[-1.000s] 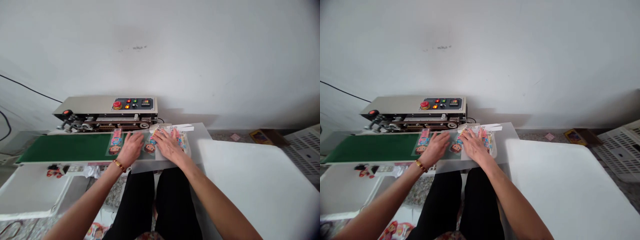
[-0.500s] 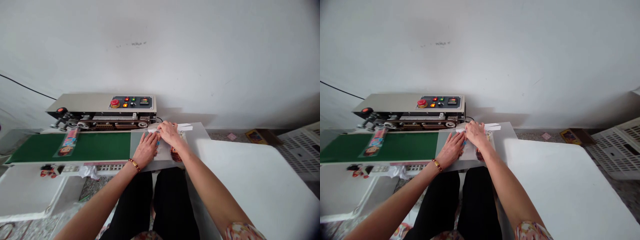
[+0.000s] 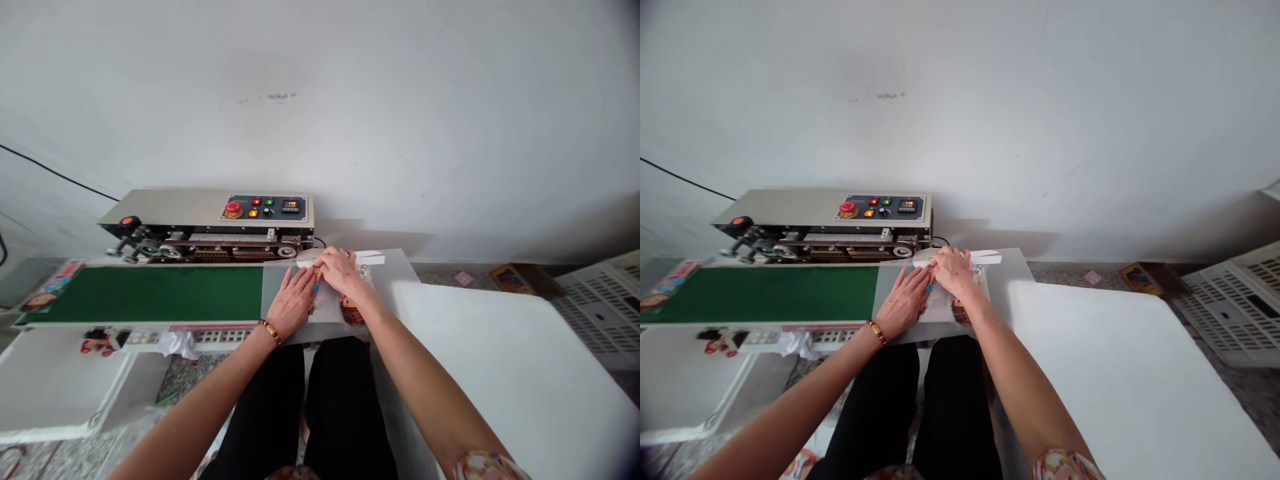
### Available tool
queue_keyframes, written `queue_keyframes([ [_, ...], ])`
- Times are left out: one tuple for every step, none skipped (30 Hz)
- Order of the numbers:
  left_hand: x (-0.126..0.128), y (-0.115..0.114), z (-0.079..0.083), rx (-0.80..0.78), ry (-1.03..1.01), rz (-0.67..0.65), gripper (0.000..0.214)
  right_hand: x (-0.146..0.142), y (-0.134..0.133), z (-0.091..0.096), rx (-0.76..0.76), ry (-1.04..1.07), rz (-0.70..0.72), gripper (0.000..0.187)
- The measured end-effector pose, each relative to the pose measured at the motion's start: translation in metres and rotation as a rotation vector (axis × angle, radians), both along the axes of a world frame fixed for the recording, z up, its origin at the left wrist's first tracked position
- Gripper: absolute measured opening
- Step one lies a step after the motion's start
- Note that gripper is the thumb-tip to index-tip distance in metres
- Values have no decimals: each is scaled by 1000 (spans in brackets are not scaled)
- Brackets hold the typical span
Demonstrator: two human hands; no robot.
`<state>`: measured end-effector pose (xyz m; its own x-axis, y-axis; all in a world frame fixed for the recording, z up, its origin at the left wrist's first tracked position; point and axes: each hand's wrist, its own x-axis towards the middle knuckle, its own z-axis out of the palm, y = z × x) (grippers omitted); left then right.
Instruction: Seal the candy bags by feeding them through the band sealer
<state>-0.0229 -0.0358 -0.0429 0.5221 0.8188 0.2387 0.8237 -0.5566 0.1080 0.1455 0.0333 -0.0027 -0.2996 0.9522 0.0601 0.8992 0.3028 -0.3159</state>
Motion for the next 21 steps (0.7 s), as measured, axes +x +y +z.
queue_keyframes([
  [1,0,1,-1,4,10,57,2,-1,0,6,15,-16,34],
  [3,0,2,-3,7,26,57,5,-3,-1,24,29,-44,34],
  [4,0,3,-5,9,47,57,9,-7,-2,57,39,-74,36],
  [6,0,4,-8,10,75,57,14,-13,-3,101,43,-100,38],
  [6,-1,5,-12,10,108,57,20,-20,-4,149,41,-115,40],
  [6,-1,6,-16,8,145,57,28,-28,-6,189,29,-117,41],
  [5,-1,6,-19,5,183,57,36,-38,-8,220,11,-108,40],
  [2,-1,5,-19,2,218,57,45,-47,-9,243,-13,-91,40],
  [-3,-1,5,-16,-3,248,57,54,-56,-10,255,-39,-69,40],
  [-10,0,4,-12,-6,273,56,61,-65,-11,259,-66,-46,41],
  [-18,0,4,-9,-7,296,55,67,-72,-12,256,-92,-22,43],
  [-27,0,3,-9,-5,319,53,70,-77,-11,249,-116,0,45],
  [-38,1,4,-13,1,342,51,71,-81,-11,239,-136,20,46],
  [-48,1,5,-17,10,368,49,68,-83,-10,229,-149,39,47],
  [-57,0,7,-20,20,399,47,62,-82,-9,219,-156,59,47],
  [-66,0,9,-18,26,432,47,53,-80,-8,210,-158,82,47],
  [-72,-1,12,-11,26,465,46,42,-77,-8,202,-157,109,47],
  [-75,-2,15,-2,17,492,46,31,-74,-7,197,-153,135,47],
  [-75,-3,17,5,0,500,45,19,-70,-6,193,-146,156,47],
  [-72,-4,18,9,-21,482,43,8,-67,-6,191,-137,170,47],
  [-65,-4,19,10,-45,437,42,-1,-64,-5,192,-125,179,46],
])
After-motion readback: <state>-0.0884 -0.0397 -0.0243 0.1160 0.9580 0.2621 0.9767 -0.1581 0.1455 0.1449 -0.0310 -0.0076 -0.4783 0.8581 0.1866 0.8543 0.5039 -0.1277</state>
